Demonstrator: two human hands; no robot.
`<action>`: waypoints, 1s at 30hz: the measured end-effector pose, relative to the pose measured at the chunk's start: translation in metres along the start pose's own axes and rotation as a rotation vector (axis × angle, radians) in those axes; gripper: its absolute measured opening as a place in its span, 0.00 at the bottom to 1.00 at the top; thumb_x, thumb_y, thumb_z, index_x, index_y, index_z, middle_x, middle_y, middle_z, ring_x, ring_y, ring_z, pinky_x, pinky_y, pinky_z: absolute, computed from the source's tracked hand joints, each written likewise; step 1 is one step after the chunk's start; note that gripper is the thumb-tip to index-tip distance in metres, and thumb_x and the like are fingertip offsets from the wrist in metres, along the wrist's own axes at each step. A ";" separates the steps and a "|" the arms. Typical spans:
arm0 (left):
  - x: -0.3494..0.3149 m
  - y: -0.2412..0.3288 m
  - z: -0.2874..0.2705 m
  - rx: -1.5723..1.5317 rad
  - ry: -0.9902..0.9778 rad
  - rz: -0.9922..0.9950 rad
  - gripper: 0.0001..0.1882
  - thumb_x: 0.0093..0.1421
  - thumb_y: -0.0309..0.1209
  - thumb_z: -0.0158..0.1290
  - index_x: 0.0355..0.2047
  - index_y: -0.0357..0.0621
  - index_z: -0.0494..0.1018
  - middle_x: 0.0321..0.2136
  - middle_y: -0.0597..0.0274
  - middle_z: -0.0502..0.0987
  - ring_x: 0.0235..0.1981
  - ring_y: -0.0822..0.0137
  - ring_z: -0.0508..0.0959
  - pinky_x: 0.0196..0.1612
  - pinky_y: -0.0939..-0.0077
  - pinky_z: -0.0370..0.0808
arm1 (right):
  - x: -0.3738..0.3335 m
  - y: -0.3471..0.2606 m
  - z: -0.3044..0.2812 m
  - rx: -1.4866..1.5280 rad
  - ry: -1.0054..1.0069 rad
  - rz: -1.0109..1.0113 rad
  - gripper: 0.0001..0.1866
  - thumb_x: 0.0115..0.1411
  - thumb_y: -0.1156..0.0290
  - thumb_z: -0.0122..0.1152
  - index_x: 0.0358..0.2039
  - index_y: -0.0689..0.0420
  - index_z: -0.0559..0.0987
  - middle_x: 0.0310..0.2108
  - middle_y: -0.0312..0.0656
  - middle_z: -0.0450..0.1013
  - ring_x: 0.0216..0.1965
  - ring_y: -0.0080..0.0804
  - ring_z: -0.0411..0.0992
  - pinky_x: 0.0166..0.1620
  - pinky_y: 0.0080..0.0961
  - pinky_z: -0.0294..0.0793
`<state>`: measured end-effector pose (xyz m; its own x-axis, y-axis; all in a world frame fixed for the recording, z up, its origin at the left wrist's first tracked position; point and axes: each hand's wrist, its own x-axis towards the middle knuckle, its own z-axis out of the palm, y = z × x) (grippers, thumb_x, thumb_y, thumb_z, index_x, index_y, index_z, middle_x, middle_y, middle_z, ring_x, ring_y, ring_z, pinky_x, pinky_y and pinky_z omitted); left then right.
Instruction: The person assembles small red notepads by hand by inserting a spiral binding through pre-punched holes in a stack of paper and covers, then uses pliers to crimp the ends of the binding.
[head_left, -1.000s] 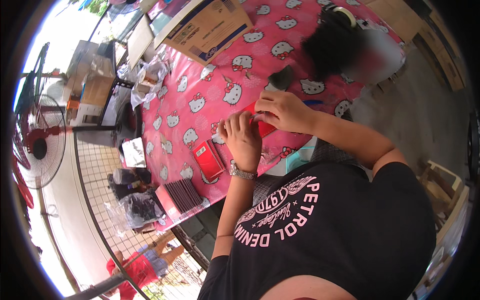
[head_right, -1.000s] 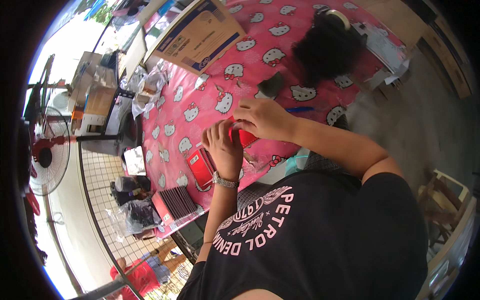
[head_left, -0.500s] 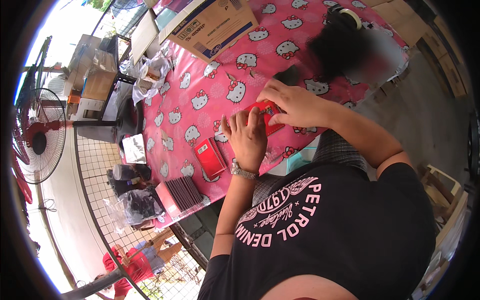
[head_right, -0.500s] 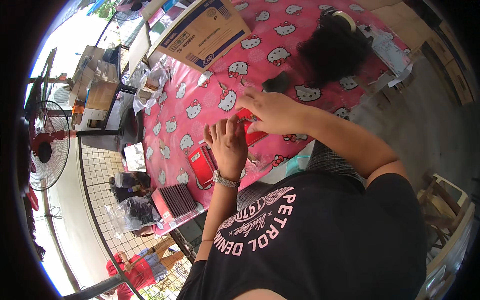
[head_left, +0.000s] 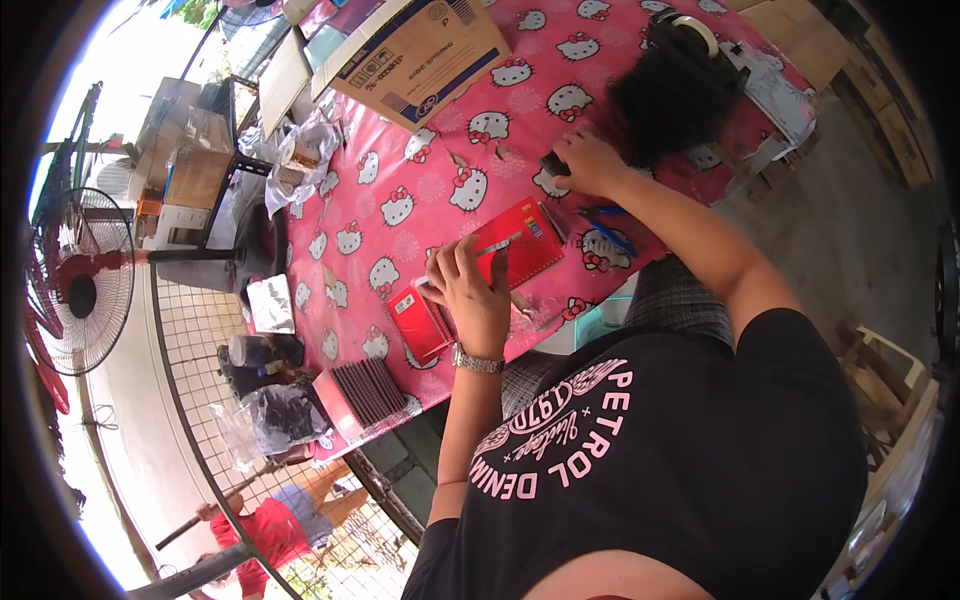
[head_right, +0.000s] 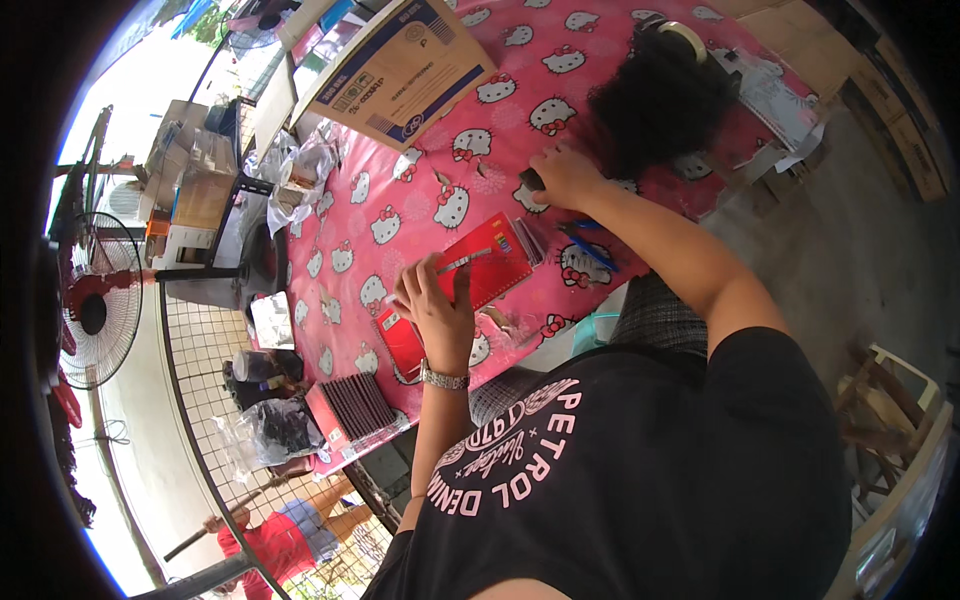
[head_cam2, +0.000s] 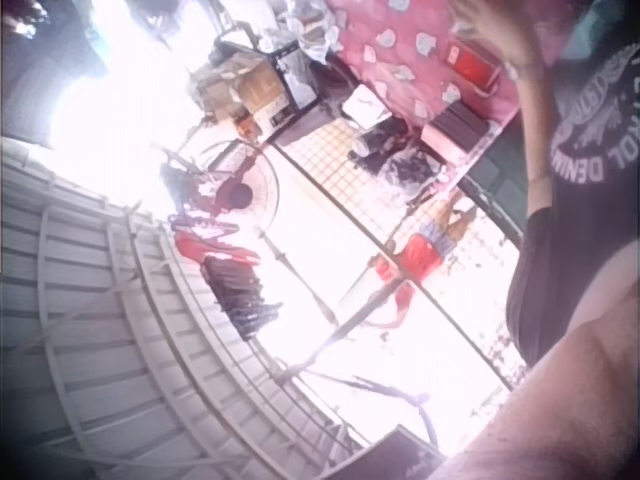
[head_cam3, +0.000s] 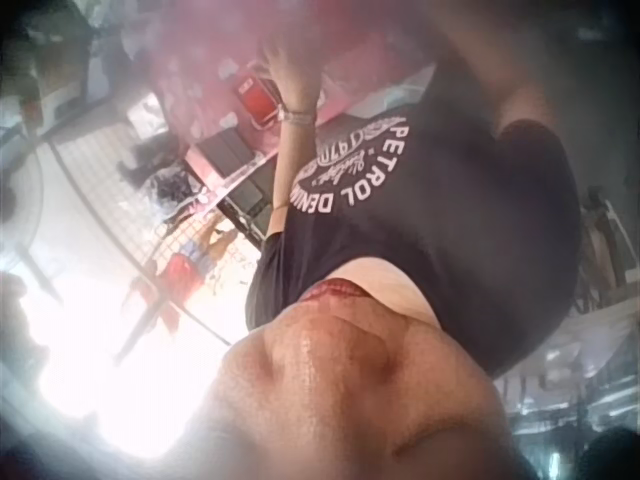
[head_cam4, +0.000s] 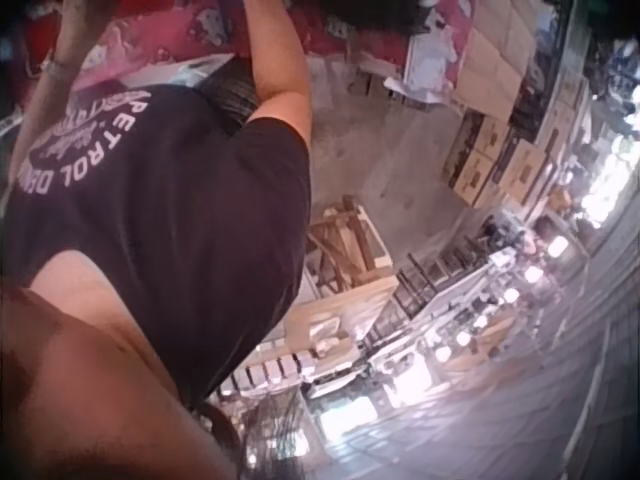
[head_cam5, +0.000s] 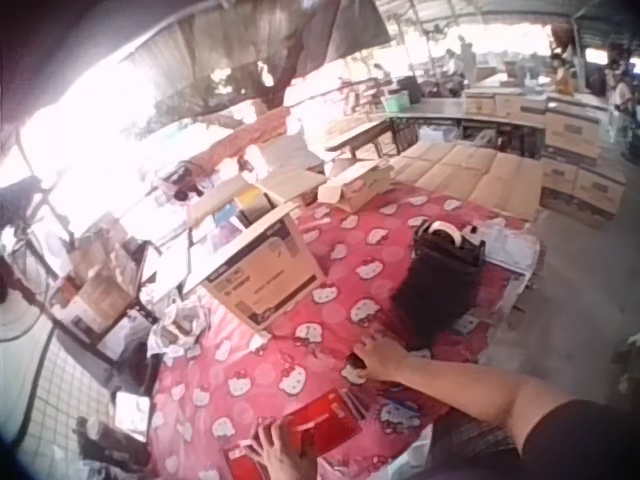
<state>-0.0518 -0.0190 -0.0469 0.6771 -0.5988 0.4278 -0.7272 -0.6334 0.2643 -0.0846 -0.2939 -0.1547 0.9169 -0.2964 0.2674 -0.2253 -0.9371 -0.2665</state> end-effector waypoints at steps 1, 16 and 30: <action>-0.003 -0.009 0.001 -0.025 -0.020 -0.011 0.18 0.56 0.42 0.62 0.44 0.51 0.72 0.43 0.64 0.74 0.53 0.54 0.68 0.58 0.37 0.51 | 0.007 -0.011 -0.017 0.357 -0.135 0.033 0.23 0.56 0.54 0.62 0.43 0.60 0.79 0.40 0.48 0.76 0.46 0.38 0.74 0.52 0.34 0.71; -0.003 -0.009 0.004 -0.115 0.054 0.133 0.23 0.43 0.41 0.70 0.38 0.52 0.74 0.40 0.64 0.74 0.47 0.55 0.69 0.54 0.53 0.59 | 0.007 -0.056 -0.120 1.670 -0.859 -0.146 0.22 0.53 0.68 0.63 0.48 0.64 0.80 0.48 0.44 0.75 0.48 0.28 0.73 0.53 0.27 0.70; 0.014 -0.036 -0.011 -0.381 0.045 0.047 0.15 0.50 0.27 0.64 0.38 0.42 0.74 0.39 0.58 0.75 0.44 0.53 0.73 0.48 0.60 0.71 | 0.041 -0.069 -0.114 1.487 -0.762 -0.076 0.23 0.48 0.66 0.65 0.46 0.62 0.82 0.56 0.47 0.73 0.55 0.35 0.71 0.58 0.32 0.68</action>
<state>-0.0173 0.0006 -0.0412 0.6426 -0.5952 0.4825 -0.7528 -0.3732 0.5421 -0.0692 -0.2625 -0.0196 0.9504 0.3082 -0.0419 -0.0972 0.1666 -0.9812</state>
